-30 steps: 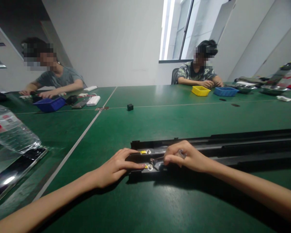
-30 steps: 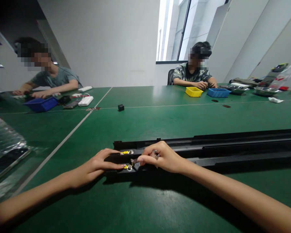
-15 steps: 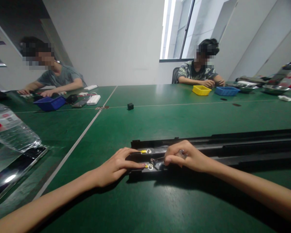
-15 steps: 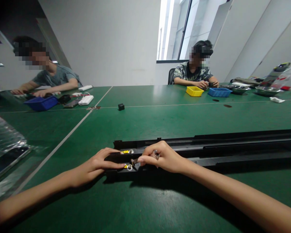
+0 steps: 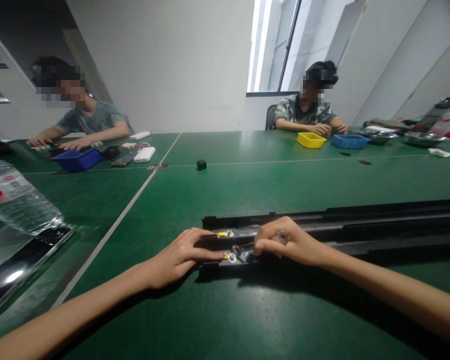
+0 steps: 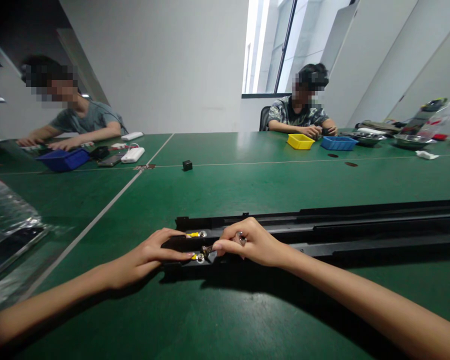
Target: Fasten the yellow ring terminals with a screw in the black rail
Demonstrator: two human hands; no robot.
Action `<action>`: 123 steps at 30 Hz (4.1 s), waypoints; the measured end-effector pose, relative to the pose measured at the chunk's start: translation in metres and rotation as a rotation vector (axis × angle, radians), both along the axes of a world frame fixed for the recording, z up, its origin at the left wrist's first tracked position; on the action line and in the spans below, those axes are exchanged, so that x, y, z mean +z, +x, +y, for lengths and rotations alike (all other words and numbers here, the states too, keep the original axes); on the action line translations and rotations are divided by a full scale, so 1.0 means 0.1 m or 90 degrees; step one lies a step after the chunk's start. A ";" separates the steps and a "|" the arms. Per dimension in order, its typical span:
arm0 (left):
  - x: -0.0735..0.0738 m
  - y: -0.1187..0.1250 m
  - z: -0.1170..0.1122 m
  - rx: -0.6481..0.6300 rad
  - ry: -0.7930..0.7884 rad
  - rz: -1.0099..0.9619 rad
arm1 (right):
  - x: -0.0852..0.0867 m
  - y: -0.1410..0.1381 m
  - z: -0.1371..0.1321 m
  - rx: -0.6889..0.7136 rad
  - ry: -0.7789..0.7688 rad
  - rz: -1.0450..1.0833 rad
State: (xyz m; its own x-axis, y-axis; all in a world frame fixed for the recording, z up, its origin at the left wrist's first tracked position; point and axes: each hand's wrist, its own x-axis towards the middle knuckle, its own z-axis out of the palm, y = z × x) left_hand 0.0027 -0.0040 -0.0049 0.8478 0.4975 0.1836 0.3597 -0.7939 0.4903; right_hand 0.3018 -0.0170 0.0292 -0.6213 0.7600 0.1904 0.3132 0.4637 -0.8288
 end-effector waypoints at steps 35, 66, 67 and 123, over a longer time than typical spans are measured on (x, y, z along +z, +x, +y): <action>-0.04 0.00 0.01 0.001 0.000 0.004 | 0.02 -0.01 -0.01 0.006 0.028 -0.002; -0.01 0.00 0.00 0.003 -0.009 0.008 | 0.02 0.00 -0.01 -0.002 0.006 0.001; 0.00 0.00 0.00 0.002 -0.007 0.006 | 0.02 0.00 -0.01 -0.001 0.001 -0.003; 0.00 0.00 -0.01 0.009 -0.015 0.011 | 0.03 0.00 -0.02 -0.001 0.027 0.004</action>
State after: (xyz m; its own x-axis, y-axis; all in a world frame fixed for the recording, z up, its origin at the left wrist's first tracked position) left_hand 0.0029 -0.0046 -0.0048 0.8438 0.5130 0.1573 0.3791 -0.7774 0.5019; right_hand 0.3014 -0.0189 0.0318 -0.6182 0.7525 0.2270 0.3089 0.4982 -0.8102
